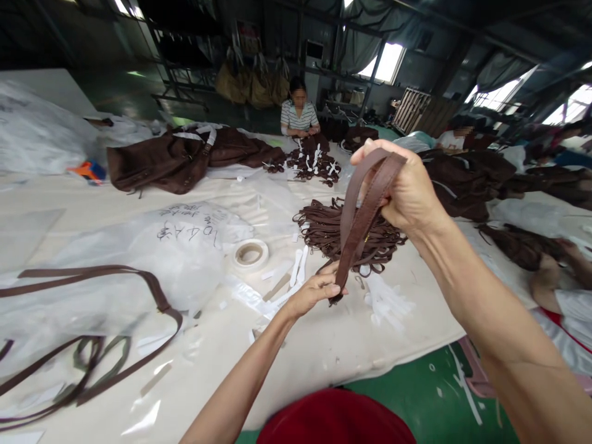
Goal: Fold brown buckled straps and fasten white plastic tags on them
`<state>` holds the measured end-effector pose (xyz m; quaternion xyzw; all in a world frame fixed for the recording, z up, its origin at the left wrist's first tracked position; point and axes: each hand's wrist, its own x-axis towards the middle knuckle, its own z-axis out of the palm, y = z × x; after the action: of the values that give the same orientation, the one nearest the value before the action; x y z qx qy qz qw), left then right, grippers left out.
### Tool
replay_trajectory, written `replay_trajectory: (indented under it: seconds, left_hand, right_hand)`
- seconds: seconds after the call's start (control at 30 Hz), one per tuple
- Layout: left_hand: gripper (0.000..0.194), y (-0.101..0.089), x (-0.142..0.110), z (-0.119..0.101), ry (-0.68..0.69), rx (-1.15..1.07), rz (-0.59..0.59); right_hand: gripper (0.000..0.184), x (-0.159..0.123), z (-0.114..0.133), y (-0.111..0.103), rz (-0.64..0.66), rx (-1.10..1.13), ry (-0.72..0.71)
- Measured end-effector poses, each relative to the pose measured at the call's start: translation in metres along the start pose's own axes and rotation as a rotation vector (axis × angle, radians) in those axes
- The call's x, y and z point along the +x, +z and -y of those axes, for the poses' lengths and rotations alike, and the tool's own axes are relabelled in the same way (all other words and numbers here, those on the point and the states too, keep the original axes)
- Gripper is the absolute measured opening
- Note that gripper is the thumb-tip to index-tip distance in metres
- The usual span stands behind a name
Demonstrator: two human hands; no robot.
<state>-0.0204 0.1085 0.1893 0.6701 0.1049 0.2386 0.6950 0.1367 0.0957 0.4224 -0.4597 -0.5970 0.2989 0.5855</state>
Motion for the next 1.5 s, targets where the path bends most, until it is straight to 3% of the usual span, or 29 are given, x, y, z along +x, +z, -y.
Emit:
replay_trajectory:
  seconds: [0.1, 0.2, 0.3, 0.37, 0.43, 0.53, 0.57, 0.63, 0.77, 0.87, 0.97, 1.07, 1.17, 1.33, 1.5]
  left_hand:
    - [0.046, 0.001, 0.004, 0.010, -0.010, 0.033, 0.009]
    - [0.045, -0.013, -0.013, 0.023, -0.015, 0.325, -0.024]
    - [0.042, -0.033, -0.046, 0.045, -0.069, 0.661, -0.047]
    - [0.036, -0.039, -0.069, 0.067, -0.132, 0.763, -0.063]
    - [0.031, -0.035, -0.087, 0.093, -0.201, 0.831, -0.083]
    - [0.031, -0.019, -0.102, 0.130, -0.285, 0.940, -0.112]
    - [0.031, -0.014, -0.105, 0.141, -0.303, 0.977, -0.114]
    - [0.030, -0.005, -0.109, 0.156, -0.318, 1.048, -0.112]
    - [0.034, 0.002, -0.116, 0.167, -0.310, 1.170, -0.112]
    - [0.037, 0.002, -0.121, 0.166, -0.292, 1.225, -0.105]
    - [0.047, -0.002, -0.124, 0.165, -0.277, 1.253, -0.087]
    - [0.063, -0.009, -0.127, 0.163, -0.267, 1.257, -0.061]
    - [0.074, -0.016, -0.129, 0.160, -0.242, 1.213, -0.050]
    - [0.055, -0.024, -0.127, 0.153, -0.248, 1.092, -0.059]
    - [0.056, -0.025, -0.122, 0.148, -0.264, 1.072, -0.048]
  right_hand:
    - [0.031, -0.009, 0.002, -0.032, -0.086, -0.103, -0.049]
    - [0.026, -0.039, -0.008, -0.081, -0.050, -0.299, -0.060]
    - [0.023, -0.091, -0.050, -0.126, 0.361, -0.585, 0.159]
    - [0.016, -0.137, -0.099, -0.143, 0.563, -0.714, 0.275]
    - [0.010, -0.190, -0.156, -0.149, 0.725, -0.854, 0.256]
    - [0.024, -0.266, -0.227, -0.143, 0.859, -1.049, 0.218]
    - [0.025, -0.285, -0.242, -0.139, 0.893, -1.085, 0.184]
    - [0.022, -0.308, -0.258, -0.125, 0.841, -1.134, 0.100]
    - [0.022, -0.306, -0.260, -0.073, 0.599, -1.111, -0.016]
    - [0.029, -0.294, -0.264, -0.024, 0.621, -1.114, -0.037]
    - [0.025, -0.294, -0.278, 0.002, 0.614, -1.184, -0.016]
    - [0.010, -0.298, -0.293, -0.001, 0.647, -1.203, -0.062]
    - [0.016, -0.299, -0.302, -0.015, 0.710, -1.143, -0.142]
    - [0.019, -0.293, -0.303, -0.024, 0.671, -1.100, -0.120]
    - [0.018, -0.288, -0.302, -0.023, 0.596, -1.111, -0.137]
